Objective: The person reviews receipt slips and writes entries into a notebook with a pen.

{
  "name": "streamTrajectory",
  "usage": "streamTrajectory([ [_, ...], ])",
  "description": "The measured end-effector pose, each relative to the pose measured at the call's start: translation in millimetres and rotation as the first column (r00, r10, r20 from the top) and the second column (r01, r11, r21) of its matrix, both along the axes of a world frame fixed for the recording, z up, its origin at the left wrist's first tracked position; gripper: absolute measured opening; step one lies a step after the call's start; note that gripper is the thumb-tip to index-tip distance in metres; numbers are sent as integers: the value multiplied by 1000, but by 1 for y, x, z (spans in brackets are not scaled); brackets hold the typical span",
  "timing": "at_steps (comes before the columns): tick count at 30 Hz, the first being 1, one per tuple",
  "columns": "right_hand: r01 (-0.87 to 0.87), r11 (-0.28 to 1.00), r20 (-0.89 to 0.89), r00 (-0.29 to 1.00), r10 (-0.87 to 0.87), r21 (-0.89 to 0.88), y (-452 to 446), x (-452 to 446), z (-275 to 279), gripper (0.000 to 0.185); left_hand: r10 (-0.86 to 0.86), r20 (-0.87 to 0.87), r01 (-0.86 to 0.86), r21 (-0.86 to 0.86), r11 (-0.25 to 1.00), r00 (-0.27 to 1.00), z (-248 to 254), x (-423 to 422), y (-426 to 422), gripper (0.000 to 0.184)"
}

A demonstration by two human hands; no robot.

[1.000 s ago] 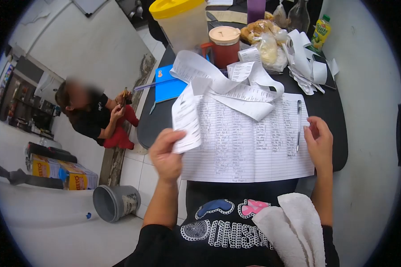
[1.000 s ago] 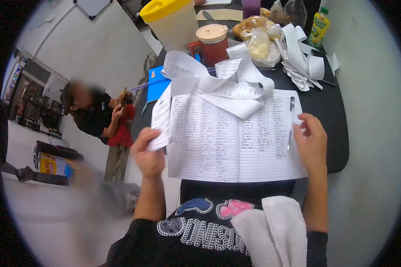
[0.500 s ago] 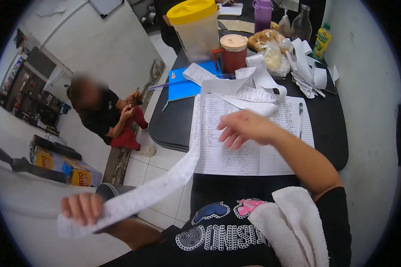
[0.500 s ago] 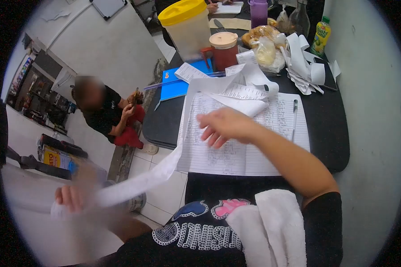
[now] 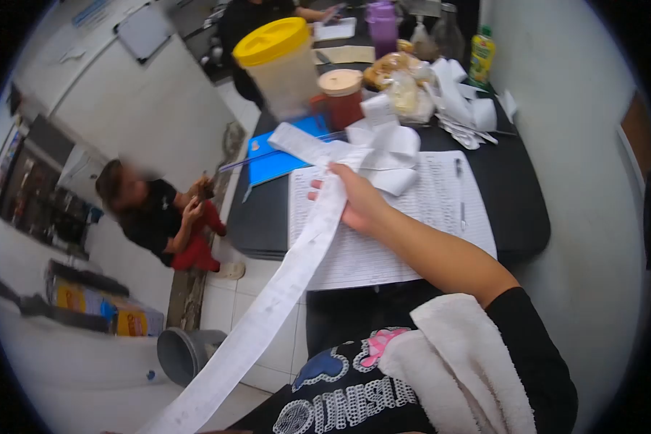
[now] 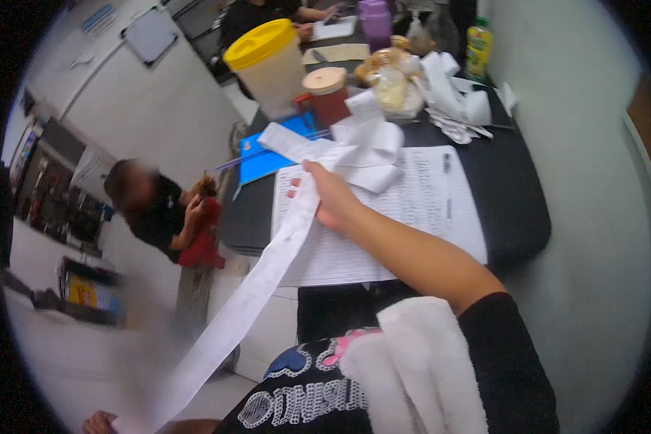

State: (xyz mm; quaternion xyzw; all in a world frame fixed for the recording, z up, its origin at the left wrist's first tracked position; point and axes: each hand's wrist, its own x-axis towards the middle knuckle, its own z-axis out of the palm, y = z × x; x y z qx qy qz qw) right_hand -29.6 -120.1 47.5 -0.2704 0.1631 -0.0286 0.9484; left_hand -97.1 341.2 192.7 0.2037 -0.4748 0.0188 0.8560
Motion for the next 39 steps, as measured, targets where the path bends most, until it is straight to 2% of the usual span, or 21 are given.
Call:
streamTrajectory([
  [2,20,993,119,992,-34,118,-11,2,-11,24,331,-68,-320,140,937,941,-5,6,4,30],
  [3,20,997,97,995,-28,75,-11,8,-21,20,493,-78,-460,256,850,867,-10,9,3,33],
  [5,-33,995,106,993,44,-98,2,-7,-1,21,747,-31,-624,526,577,665,-15,13,1,38],
  [7,-97,977,180,975,132,-188,25,-18,8,24,848,41,-521,804,286,528,-19,18,-3,44],
  [9,-109,951,174,971,164,-290,55,-24,10,24,781,12,-145,984,101,625,-28,31,-13,49],
  [10,-151,958,174,965,196,-243,63,-40,27,25,710,-42,-29,996,88,703,-35,39,-36,52],
  [11,-135,949,203,959,197,-284,76,-40,21,28,482,103,-333,843,422,870,-75,51,-92,21],
  [12,-197,933,179,949,258,-302,76,-57,39,30,388,151,-327,836,440,909,-72,41,-147,23],
  [13,-162,926,224,943,248,-341,81,-62,36,32,294,196,-318,829,459,935,-71,34,-187,25],
  [16,-159,902,281,916,287,-402,77,-73,29,32,184,292,-344,845,410,938,-92,44,-219,21],
  [18,-116,877,272,924,268,-467,73,-71,22,31,163,287,-325,893,310,944,-97,46,-224,19],
  [19,-143,911,267,928,259,-388,71,-73,23,31,161,285,-319,912,259,945,-97,46,-226,19],
  [20,-170,935,260,931,255,-311,65,-75,23,30,255,235,-291,933,211,938,-100,41,-229,20],
  [23,-175,977,270,942,202,-121,50,-70,27,28,149,197,-232,932,279,969,-94,36,-235,20],
  [25,-141,989,339,929,144,-35,38,-65,32,28,113,142,-160,972,170,983,-93,34,-220,22],
  [26,-88,994,309,946,103,-60,34,-63,36,26,98,114,-127,983,135,989,-94,32,-215,22],
  [28,-118,993,297,948,114,-5,21,-61,45,24,63,-8,7,1000,20,998,-102,33,-192,19],
  [31,-119,993,296,949,106,27,16,-51,49,22,24,-78,81,988,-129,997,-122,30,-161,12],
  [32,-118,993,301,948,105,25,15,-48,49,22,55,-191,198,960,-196,980,-126,28,-149,8],
  [36,-83,996,296,951,87,-27,12,-40,53,21,187,-257,312,865,-394,948,-153,22,-98,9],
  [39,-28,999,320,947,38,-37,7,-32,53,21,326,-341,464,753,-466,882,-169,18,-66,8],
])
